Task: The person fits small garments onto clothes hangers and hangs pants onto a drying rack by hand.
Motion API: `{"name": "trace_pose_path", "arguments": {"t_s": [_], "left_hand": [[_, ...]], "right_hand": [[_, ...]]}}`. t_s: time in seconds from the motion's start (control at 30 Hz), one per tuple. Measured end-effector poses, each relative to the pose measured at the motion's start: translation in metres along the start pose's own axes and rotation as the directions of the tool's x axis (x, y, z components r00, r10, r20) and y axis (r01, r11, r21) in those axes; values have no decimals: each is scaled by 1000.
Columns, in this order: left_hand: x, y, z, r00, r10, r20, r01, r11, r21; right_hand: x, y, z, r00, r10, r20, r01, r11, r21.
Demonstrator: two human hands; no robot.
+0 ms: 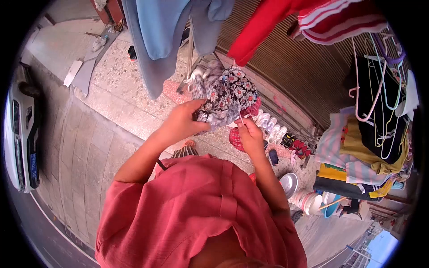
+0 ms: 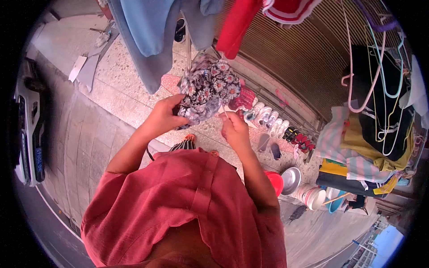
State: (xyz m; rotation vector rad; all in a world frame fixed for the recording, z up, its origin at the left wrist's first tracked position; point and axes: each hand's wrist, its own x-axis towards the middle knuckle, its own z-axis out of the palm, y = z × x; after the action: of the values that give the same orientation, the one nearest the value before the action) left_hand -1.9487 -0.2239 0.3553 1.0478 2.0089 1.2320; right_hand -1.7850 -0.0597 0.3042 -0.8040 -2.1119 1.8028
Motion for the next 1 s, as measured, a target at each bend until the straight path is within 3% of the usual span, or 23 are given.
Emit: {"name": "trace_pose_path", "arguments": {"t_s": [0.03, 0.13, 0.17, 0.27, 0.3, 0.33, 0.4, 0.43, 0.5, 0.53, 0.6, 0.67, 0.83, 0.93, 1.0], "left_hand": [[0, -8, -3, 998, 33, -44, -41, 984, -175], [4, -17, -18, 921, 140, -364, -170, 984, -52], [9, -14, -27, 820, 390, -419, -314, 918, 241], [9, -14, -37, 844, 413, -341, -370, 910, 187], [7, -15, -37, 963, 151, -225, -199, 957, -210], [6, -17, -38, 986, 73, -148, -116, 944, -309], [2, -25, -43, 997, -67, 27, 72, 876, -477], [1, -25, -44, 997, -57, 42, 71, 830, -554], [-1, -17, -53, 984, -151, 93, 177, 813, -555], [-3, -15, -57, 974, -199, 112, 227, 799, -557], [-5, -20, -62, 987, -129, 99, 162, 770, -616], [-12, -15, -71, 998, -57, 27, 61, 765, -641], [-19, 4, -77, 922, 79, -379, -320, 707, -631], [-22, 11, -68, 878, 33, -477, -386, 638, -667], [-27, 13, -66, 852, -133, -506, -333, 607, -721]], "right_hand": [[1, 4, 2, 1000, -16, 5, 16, 1000, -17], [6, 19, 4, 999, -36, 28, 39, 996, -77], [8, 19, 8, 999, -27, 43, 32, 994, -103], [11, 22, 18, 995, -48, 84, 62, 985, -164], [11, 21, 22, 993, -80, 86, 93, 983, -160], [11, 21, 24, 990, -111, 87, 124, 980, -156], [10, 22, 30, 986, -130, 101, 149, 967, -205], [9, 19, 33, 982, -152, 108, 172, 962, -214], [8, 18, 35, 970, -214, 118, 237, 941, -241], [7, 16, 33, 976, -164, 146, 197, 946, -256], [10, 8, 27, 973, -71, 220, 135, 947, -291], [12, 13, 22, 957, -98, 274, 191, 920, -341], [19, 35, 14, 912, -133, 388, 317, 829, -460], [14, 23, 6, 918, -60, 393, 236, 877, -419], [14, 28, 2, 921, -124, 370, 251, 913, -320]]}}
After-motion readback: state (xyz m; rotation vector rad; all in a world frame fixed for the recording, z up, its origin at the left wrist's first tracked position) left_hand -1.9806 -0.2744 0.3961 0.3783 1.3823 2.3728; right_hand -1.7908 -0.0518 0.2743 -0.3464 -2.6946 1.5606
